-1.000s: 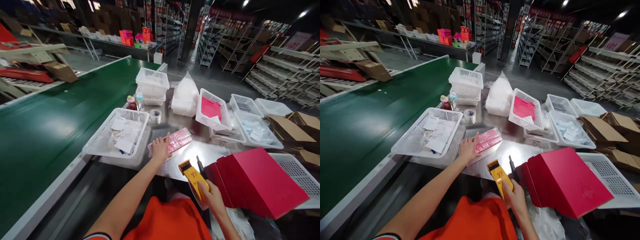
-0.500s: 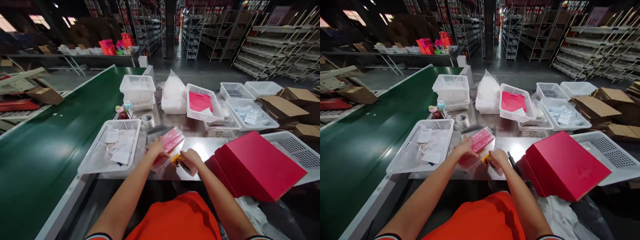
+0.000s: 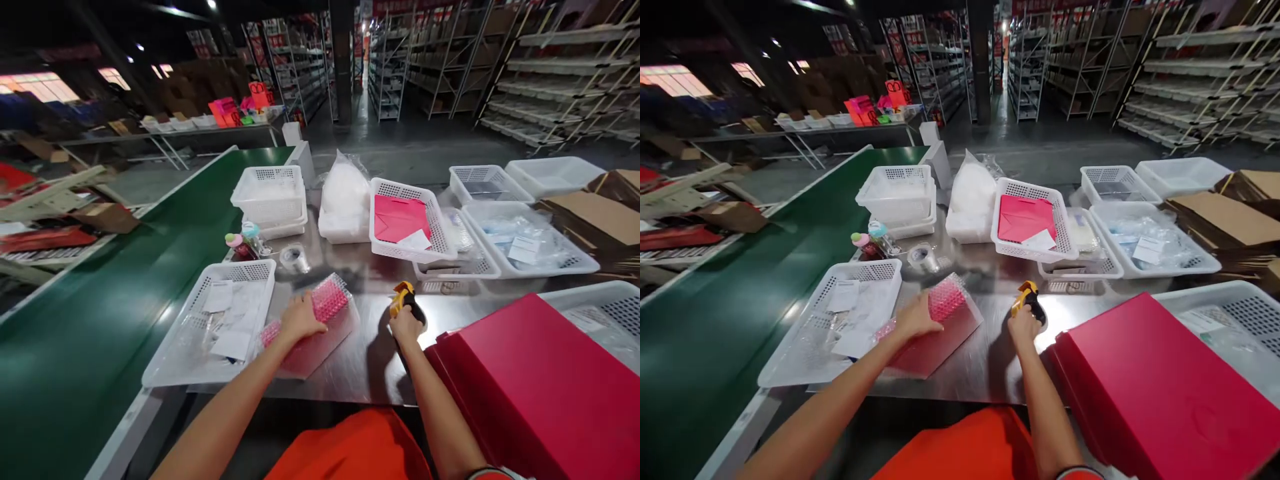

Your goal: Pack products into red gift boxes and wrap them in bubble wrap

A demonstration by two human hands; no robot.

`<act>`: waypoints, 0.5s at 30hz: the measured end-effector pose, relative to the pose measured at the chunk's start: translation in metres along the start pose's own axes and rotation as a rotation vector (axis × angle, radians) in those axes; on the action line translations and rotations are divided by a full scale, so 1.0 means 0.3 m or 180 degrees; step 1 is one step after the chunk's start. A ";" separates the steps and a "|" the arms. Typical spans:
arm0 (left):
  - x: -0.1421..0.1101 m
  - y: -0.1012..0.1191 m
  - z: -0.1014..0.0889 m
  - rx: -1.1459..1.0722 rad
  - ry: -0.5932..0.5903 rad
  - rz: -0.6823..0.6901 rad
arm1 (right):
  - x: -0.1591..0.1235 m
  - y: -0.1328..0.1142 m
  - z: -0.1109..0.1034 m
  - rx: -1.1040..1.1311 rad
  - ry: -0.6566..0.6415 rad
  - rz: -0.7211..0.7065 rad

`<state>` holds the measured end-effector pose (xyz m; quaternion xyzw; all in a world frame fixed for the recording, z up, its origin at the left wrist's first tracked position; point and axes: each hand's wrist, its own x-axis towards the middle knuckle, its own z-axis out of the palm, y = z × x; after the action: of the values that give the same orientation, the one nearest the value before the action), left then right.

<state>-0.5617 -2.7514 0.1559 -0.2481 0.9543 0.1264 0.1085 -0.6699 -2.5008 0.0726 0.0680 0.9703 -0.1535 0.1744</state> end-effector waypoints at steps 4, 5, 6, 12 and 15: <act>-0.003 -0.184 -0.082 -0.1734 0.0162 -0.0229 | 0.123 0.056 0.017 0.0138 0.0164 0.0125; -0.023 -0.229 -0.092 -0.2319 0.0173 -0.0281 | 0.140 0.068 0.023 0.0190 0.0200 0.0158; -0.050 -0.267 -0.093 -0.2898 0.0159 -0.0321 | 0.151 0.074 0.028 0.0252 0.0273 0.0199; -0.199 -0.337 0.029 -0.4772 0.0110 -0.0536 | 0.088 -0.028 0.063 0.1478 0.0201 -0.0232; -0.211 -0.318 0.083 -0.4889 -0.0118 -0.0626 | -0.012 -0.095 0.062 0.3051 -0.1584 -0.1168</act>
<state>-0.4563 -2.7965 0.1316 -0.3352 0.5706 0.7467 -0.0673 -0.6660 -2.5339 0.0649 -0.0682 0.7178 -0.6157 0.3178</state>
